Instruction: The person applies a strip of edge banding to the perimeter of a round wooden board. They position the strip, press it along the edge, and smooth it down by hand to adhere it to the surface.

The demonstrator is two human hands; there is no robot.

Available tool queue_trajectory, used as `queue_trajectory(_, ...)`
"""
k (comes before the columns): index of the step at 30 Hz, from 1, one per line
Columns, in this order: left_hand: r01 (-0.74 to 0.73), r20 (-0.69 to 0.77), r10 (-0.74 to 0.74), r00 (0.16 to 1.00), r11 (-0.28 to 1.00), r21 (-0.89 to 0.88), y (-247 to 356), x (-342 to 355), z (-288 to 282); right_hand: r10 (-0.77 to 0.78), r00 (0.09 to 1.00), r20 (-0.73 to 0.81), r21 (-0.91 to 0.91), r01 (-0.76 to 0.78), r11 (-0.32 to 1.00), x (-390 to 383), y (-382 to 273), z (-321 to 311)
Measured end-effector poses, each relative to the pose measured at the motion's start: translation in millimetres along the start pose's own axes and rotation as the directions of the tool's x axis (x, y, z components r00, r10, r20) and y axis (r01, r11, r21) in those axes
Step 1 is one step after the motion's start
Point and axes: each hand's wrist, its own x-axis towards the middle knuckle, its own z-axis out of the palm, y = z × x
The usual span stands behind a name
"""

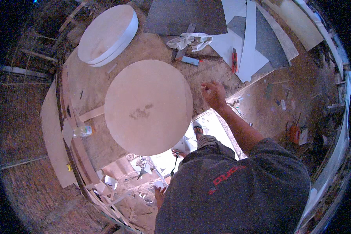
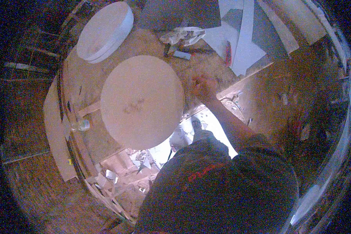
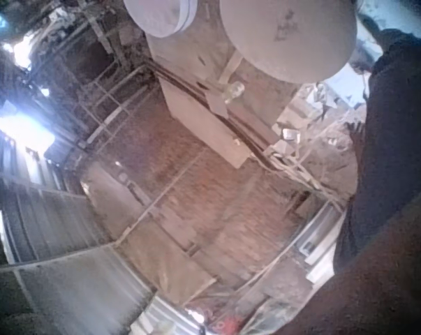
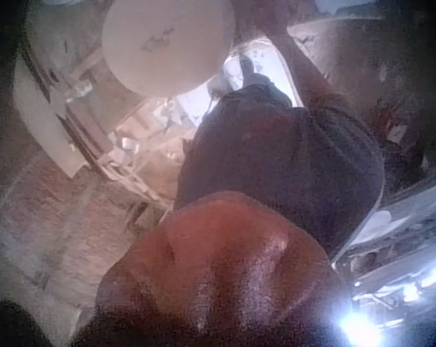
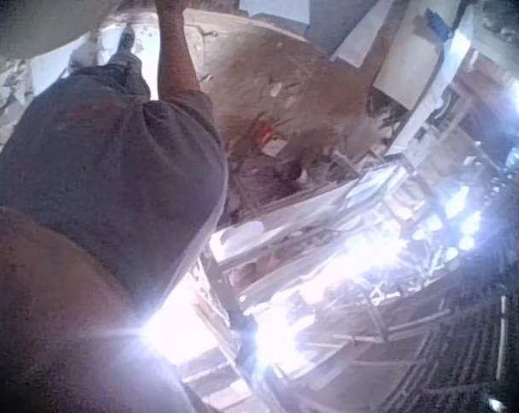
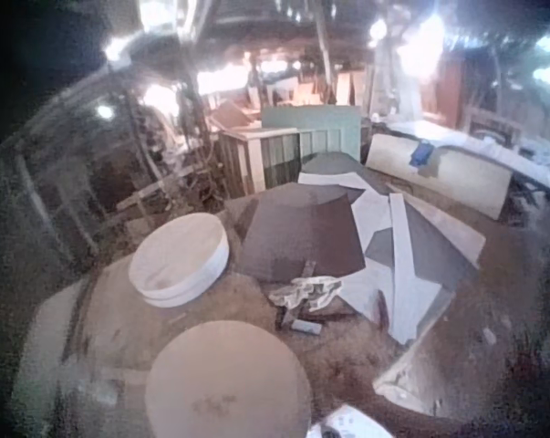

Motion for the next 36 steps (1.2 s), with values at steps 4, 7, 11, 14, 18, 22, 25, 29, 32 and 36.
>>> queue_trajectory(4,0.001,-0.044,0.005,0.999,0.991,0.137,-36,18,-6,0.028,0.999,0.023,-0.045,-0.027,0.999,9,13,1)
queue_trajectory(7,-0.214,0.036,0.219,0.975,0.884,0.415,-47,21,-6,0.102,0.993,0.054,-0.015,-0.102,0.995,33,11,0)
queue_trajectory(11,-0.311,0.02,0.357,0.934,0.784,0.537,-34,35,13,0.109,0.994,0.006,-0.046,-0.109,0.993,68,40,6)
queue_trajectory(14,-0.279,-0.047,0.326,0.944,0.869,0.409,-26,30,19,0.158,0.985,0.073,-0.139,-0.147,0.979,96,35,7)
queue_trajectory(18,-0.236,-0.069,0.288,0.955,0.881,0.41,-18,29,19,0.145,0.968,0.203,-0.199,-0.105,0.974,124,38,2)
queue_trajectory(22,-0.252,-0.007,0.292,0.956,0.836,0.488,-19,31,29,0.049,0.965,0.26,-0.257,0.02,0.966,143,38,23)
queue_trajectory(25,-0.274,-0.016,0.32,0.947,0.835,0.477,-42,10,32,-0.11,0.949,0.294,-0.222,0.18,0.958,151,45,40)
queue_trajectory(29,-0.18,-0.113,0.35,0.93,0.702,0.689,-23,-3,55,-0.181,0.91,0.373,-0.219,0.276,0.936,164,58,58)
queue_trajectory(32,-0.332,-0.053,0.463,0.885,0.706,0.626,-26,-17,32,-0.352,0.871,0.343,0.015,0.37,0.929,164,19,66)
queue_trajectory(36,-0.463,-0.06,0.544,0.837,0.763,0.451,-46,-30,43,-0.135,0.846,0.517,-0.095,0.213,0.972,184,1,38)
